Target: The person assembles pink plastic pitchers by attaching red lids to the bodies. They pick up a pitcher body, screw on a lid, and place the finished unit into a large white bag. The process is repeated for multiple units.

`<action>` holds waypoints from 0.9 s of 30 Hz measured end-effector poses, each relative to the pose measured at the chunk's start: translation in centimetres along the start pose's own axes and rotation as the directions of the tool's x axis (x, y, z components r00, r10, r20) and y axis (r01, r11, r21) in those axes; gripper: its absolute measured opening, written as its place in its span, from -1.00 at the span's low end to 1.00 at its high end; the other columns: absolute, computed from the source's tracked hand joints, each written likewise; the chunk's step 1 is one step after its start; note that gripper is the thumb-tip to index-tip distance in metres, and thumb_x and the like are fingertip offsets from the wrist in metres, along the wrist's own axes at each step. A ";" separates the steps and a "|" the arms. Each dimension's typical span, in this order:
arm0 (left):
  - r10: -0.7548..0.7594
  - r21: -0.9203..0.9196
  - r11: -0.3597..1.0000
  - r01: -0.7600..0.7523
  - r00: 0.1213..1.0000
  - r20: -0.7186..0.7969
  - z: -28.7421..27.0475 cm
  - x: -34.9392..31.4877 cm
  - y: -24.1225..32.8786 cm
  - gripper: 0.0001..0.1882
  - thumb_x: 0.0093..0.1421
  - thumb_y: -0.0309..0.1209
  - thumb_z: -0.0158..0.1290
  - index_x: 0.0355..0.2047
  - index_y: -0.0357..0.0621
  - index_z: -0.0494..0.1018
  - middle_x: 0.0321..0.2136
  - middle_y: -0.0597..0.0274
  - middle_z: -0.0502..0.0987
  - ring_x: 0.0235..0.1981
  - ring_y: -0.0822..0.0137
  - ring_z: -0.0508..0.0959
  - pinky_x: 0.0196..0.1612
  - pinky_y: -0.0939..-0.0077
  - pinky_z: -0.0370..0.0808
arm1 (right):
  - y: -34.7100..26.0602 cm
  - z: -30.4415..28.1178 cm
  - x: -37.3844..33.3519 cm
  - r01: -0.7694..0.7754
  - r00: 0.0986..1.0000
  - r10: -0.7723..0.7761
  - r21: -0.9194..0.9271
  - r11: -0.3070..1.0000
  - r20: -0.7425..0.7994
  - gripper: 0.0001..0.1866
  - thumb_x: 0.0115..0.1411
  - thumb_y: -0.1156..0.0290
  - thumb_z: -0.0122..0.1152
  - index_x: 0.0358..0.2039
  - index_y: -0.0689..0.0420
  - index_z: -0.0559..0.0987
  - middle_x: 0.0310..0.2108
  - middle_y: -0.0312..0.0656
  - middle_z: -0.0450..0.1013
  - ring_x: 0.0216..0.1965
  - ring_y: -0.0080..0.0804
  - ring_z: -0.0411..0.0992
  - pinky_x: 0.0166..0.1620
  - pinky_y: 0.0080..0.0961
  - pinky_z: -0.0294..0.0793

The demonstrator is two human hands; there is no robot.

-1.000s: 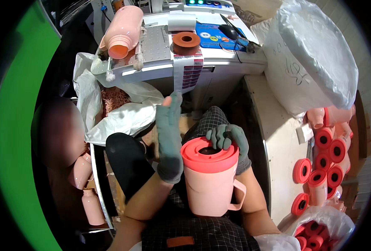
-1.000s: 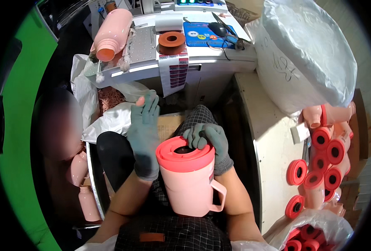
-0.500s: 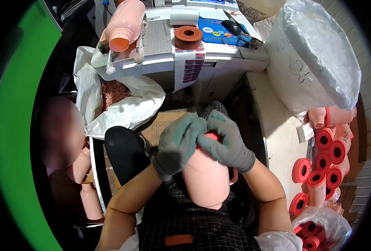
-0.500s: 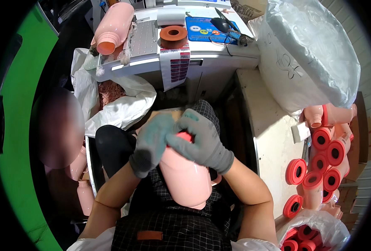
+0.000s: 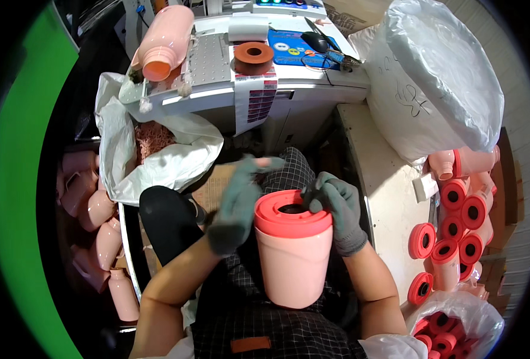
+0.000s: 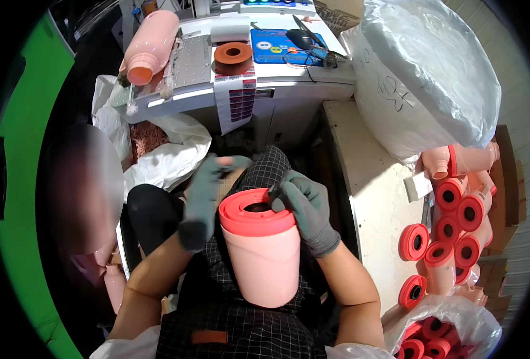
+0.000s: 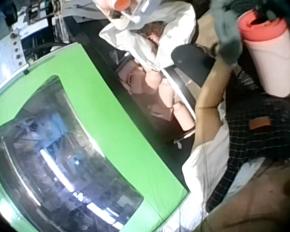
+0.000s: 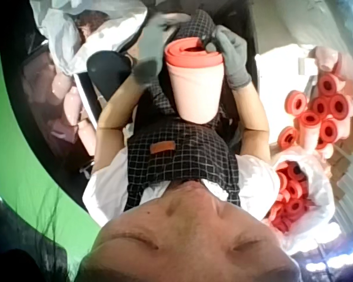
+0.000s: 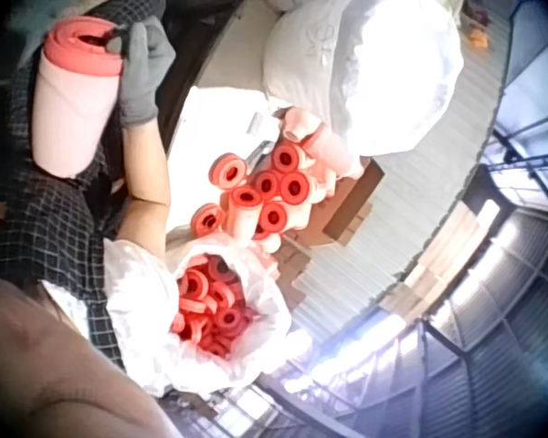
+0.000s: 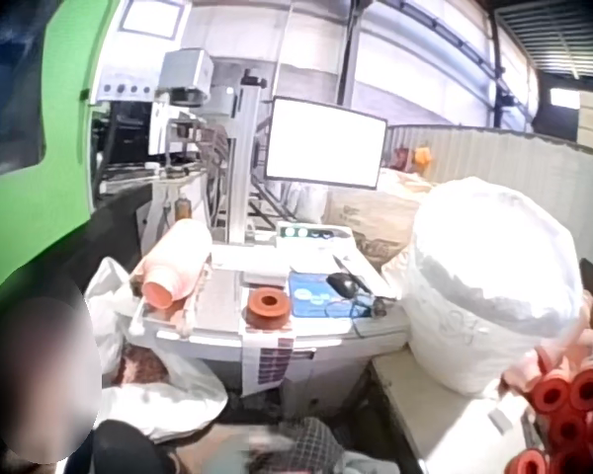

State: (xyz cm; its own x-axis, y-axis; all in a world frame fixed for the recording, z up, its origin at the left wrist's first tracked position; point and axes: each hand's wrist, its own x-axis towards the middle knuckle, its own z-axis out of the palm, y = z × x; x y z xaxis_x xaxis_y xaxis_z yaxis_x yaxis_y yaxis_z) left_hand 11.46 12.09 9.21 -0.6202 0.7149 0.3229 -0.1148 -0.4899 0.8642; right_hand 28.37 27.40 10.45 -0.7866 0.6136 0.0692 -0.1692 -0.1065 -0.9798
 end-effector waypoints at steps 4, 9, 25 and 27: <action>0.378 0.397 0.889 -0.228 0.855 -0.356 -6.6 1.4 -1.3 -0.26 0.48 0.17 -0.34 0.30 -0.22 0.31 0.17 -0.04 0.49 0.12 0.13 0.54 0.17 0.32 0.46 | 0.0 -1.2 -0.4 0.083 0.995 -0.094 0.272 0.959 0.028 -0.57 0.38 0.47 0.02 -0.68 0.25 0.52 -0.54 -0.14 0.43 -0.42 -0.31 0.47 -0.08 -0.32 0.51; -0.005 0.088 0.996 -0.010 0.986 0.168 -4.8 -3.0 -6.1 -0.53 0.48 -0.24 -0.18 0.21 -0.35 0.36 0.14 -0.07 0.50 0.17 0.08 0.50 0.32 0.28 0.36 | 0.3 2.0 0.2 0.000 0.999 -0.010 0.201 0.980 0.048 -0.54 0.44 0.46 -0.03 -0.65 0.26 0.53 -0.54 -0.13 0.45 -0.45 -0.38 0.46 -0.12 -0.38 0.50; -0.049 0.432 0.885 -0.175 0.887 0.459 -4.9 -6.3 5.6 -0.42 -0.19 -0.11 0.50 -0.30 -0.22 0.50 -0.20 -0.06 0.49 -0.17 -0.01 0.55 -0.04 0.11 0.49 | -1.6 -2.4 -4.8 -0.364 0.707 0.525 -0.392 0.845 0.474 -0.32 0.24 0.26 0.39 0.33 0.16 0.40 0.00 -0.20 0.55 -0.02 -0.50 0.53 0.01 -0.49 0.59; -0.029 0.417 0.891 -0.182 0.891 0.452 -5.2 -7.5 5.2 -0.41 -0.16 -0.07 0.47 -0.30 -0.23 0.49 -0.20 -0.08 0.49 -0.17 -0.02 0.56 -0.04 0.10 0.51 | -3.1 -1.5 -5.9 -0.240 0.784 0.370 -0.306 0.921 0.498 -0.19 0.12 0.21 0.50 0.35 0.14 0.39 0.02 -0.18 0.56 0.00 -0.45 0.53 0.06 -0.43 0.57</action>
State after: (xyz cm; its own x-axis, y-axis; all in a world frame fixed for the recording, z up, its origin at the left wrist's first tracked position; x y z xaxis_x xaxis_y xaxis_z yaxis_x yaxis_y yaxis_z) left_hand 11.52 1.60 9.31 -0.1985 0.8772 0.4373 0.3343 -0.3588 0.8715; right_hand 34.41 25.26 12.84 -0.9753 0.0519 -0.2145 0.2145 -0.0064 -0.9767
